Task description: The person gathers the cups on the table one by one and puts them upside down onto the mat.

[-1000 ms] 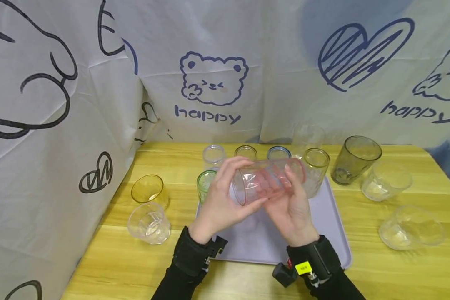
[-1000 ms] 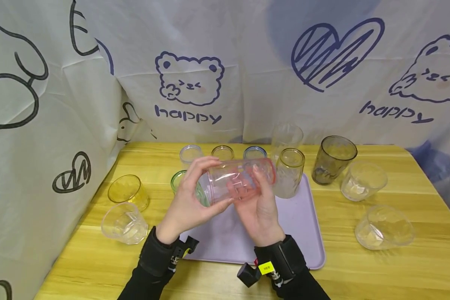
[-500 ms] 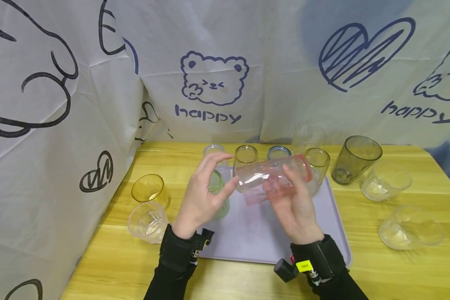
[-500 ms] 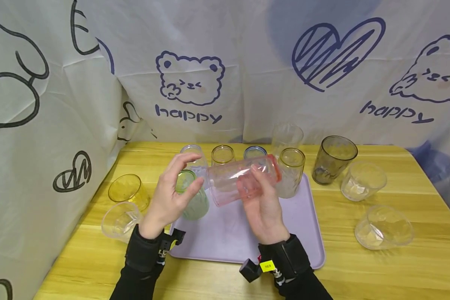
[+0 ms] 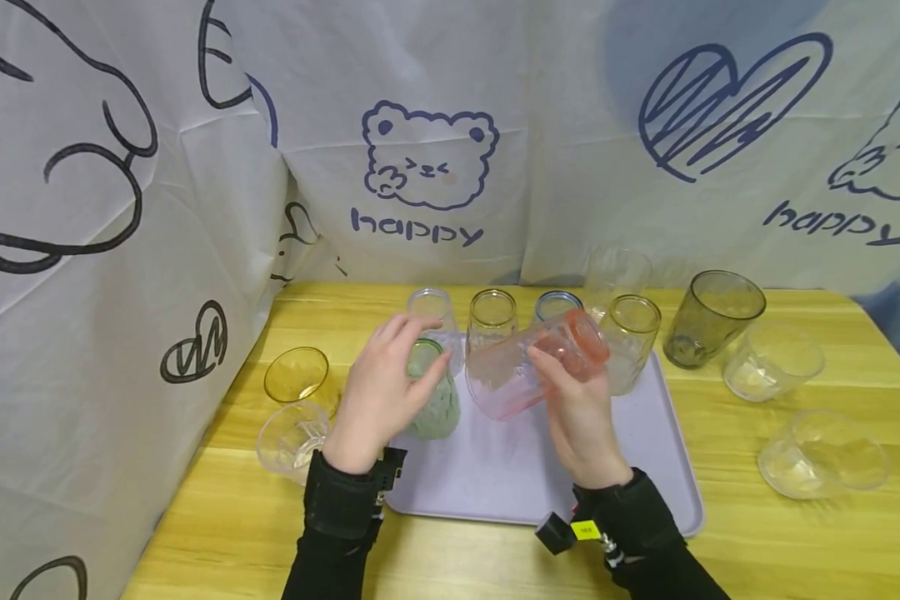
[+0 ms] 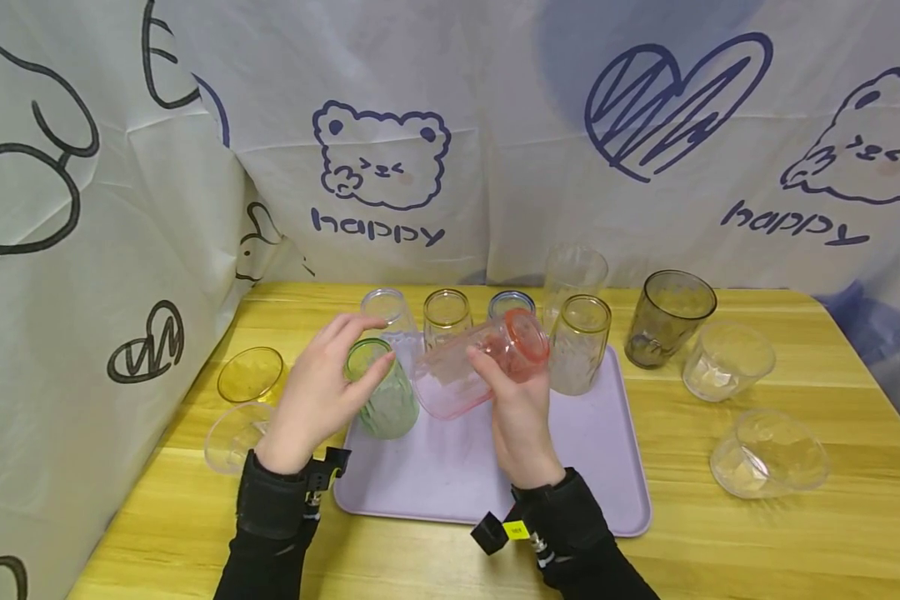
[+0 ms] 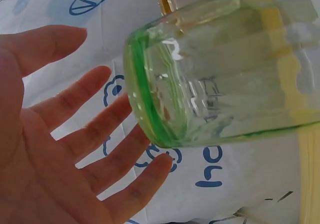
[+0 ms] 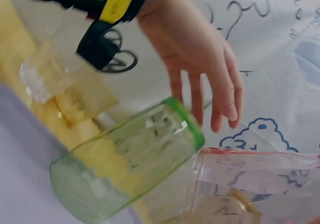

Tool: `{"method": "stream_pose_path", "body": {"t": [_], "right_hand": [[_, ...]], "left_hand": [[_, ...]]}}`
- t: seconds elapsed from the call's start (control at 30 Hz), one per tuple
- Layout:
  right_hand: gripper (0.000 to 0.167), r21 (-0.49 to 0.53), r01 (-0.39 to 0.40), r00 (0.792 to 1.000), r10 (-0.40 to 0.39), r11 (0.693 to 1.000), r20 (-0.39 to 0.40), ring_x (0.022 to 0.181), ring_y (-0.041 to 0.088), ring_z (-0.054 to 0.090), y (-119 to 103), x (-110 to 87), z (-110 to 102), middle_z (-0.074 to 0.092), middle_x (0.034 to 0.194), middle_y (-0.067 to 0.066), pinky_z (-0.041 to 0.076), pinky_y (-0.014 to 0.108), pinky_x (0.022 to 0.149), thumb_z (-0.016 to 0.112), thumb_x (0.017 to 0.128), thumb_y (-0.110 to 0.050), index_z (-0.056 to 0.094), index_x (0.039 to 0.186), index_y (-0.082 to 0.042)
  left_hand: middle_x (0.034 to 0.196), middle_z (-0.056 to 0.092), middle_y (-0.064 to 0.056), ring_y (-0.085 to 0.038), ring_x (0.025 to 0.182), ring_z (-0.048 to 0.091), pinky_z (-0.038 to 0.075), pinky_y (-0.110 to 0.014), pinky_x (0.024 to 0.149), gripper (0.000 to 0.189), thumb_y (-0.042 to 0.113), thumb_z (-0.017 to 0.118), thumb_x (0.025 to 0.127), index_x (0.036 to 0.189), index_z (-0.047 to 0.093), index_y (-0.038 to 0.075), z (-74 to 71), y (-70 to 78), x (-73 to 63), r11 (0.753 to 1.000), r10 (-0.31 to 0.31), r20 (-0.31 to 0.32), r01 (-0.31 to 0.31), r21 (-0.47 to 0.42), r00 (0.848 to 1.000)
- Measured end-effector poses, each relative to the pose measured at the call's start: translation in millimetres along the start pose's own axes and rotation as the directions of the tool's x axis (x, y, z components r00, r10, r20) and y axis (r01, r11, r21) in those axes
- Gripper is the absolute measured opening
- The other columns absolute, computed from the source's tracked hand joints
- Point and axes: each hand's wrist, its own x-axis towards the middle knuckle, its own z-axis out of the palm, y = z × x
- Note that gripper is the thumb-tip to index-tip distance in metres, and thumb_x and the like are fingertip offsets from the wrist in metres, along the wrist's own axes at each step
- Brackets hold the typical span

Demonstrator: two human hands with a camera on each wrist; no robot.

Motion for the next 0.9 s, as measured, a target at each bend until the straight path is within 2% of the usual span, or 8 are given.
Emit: {"method": "stream_pose_path", "body": {"t": [0.1,0.2,0.33,0.43,0.6,0.73,0.9], "right_hand": [[0.052,-0.107,0.035,0.999,-0.034,0.994,0.008,0.1,0.009,0.062,6,0.5,-1,0.065,0.103,-0.006,0.053,0.022,0.09,0.059,0.087,0.016,0.051,0.127,-0.016],[0.059,-0.21,0.032,0.999,-0.031,0.977,0.011,0.11,0.009,0.06,12,0.6,-2,0.062,0.115,-0.006,0.051,0.022,0.098,0.063,0.085,0.014,0.046,0.134,-0.015],[0.066,-0.326,0.038,0.999,-0.03,0.945,0.03,0.121,0.008,0.056,20,0.6,-3,0.059,0.126,-0.003,0.045,0.027,0.11,0.067,0.083,0.014,0.043,0.14,-0.01],[0.07,-0.405,0.064,0.997,-0.044,0.912,0.057,0.123,0.008,0.055,24,-0.1,-4,0.056,0.131,-0.001,0.043,0.028,0.112,0.071,0.081,0.013,0.043,0.142,-0.008],[0.076,-0.511,0.086,0.995,-0.044,0.855,0.094,0.124,0.009,0.052,31,0.2,-7,0.054,0.135,0.001,0.042,0.027,0.111,0.075,0.08,0.008,0.041,0.145,-0.008],[0.077,-0.58,0.092,0.994,-0.04,0.809,0.103,0.125,0.016,0.051,35,1.1,-9,0.054,0.137,0.01,0.04,0.037,0.114,0.078,0.079,0.004,0.04,0.145,-0.006],[0.077,-0.61,0.092,0.992,-0.02,0.787,0.124,0.129,0.027,0.051,42,1.8,-10,0.054,0.139,0.018,0.038,0.045,0.117,0.079,0.077,0.005,0.041,0.144,-0.002]], "left_hand": [[0.131,0.064,-0.008,-0.028,0.123,0.06,0.051,-0.047,0.105,0.037,0.028,0.069,0.095,0.128,0.065,0.012,0.7,-1.3,0.0,1.0,-0.007,0.017,0.007,0.022,1.0],[0.132,0.064,-0.008,-0.03,0.124,0.06,0.051,-0.048,0.106,0.038,0.027,0.071,0.093,0.128,0.065,0.012,1.4,-2.8,0.3,0.999,-0.014,0.029,0.013,0.036,0.999],[0.133,0.063,-0.009,-0.032,0.125,0.059,0.05,-0.049,0.106,0.038,0.027,0.071,0.093,0.128,0.065,0.012,2.6,-5.0,0.9,0.998,-0.023,0.045,0.02,0.052,0.999],[0.134,0.063,-0.01,-0.033,0.125,0.059,0.05,-0.049,0.106,0.038,0.027,0.071,0.093,0.128,0.065,0.012,3.7,-6.8,1.1,0.998,-0.029,0.058,0.026,0.065,0.998],[0.133,0.063,-0.01,-0.034,0.125,0.059,0.05,-0.05,0.106,0.039,0.026,0.073,0.092,0.128,0.065,0.011,5.5,-9.5,1.5,0.997,-0.026,0.077,0.02,0.073,0.997],[0.132,0.064,-0.01,-0.034,0.123,0.06,0.05,-0.05,0.105,0.04,0.026,0.074,0.091,0.128,0.065,0.011,6.1,-10.7,1.8,0.997,-0.021,0.082,0.014,0.077,0.996],[0.133,0.064,-0.01,-0.032,0.123,0.061,0.051,-0.05,0.105,0.041,0.027,0.073,0.091,0.129,0.064,0.012,5.4,-10.9,1.6,0.996,-0.026,0.094,0.018,0.083,0.995]]}}
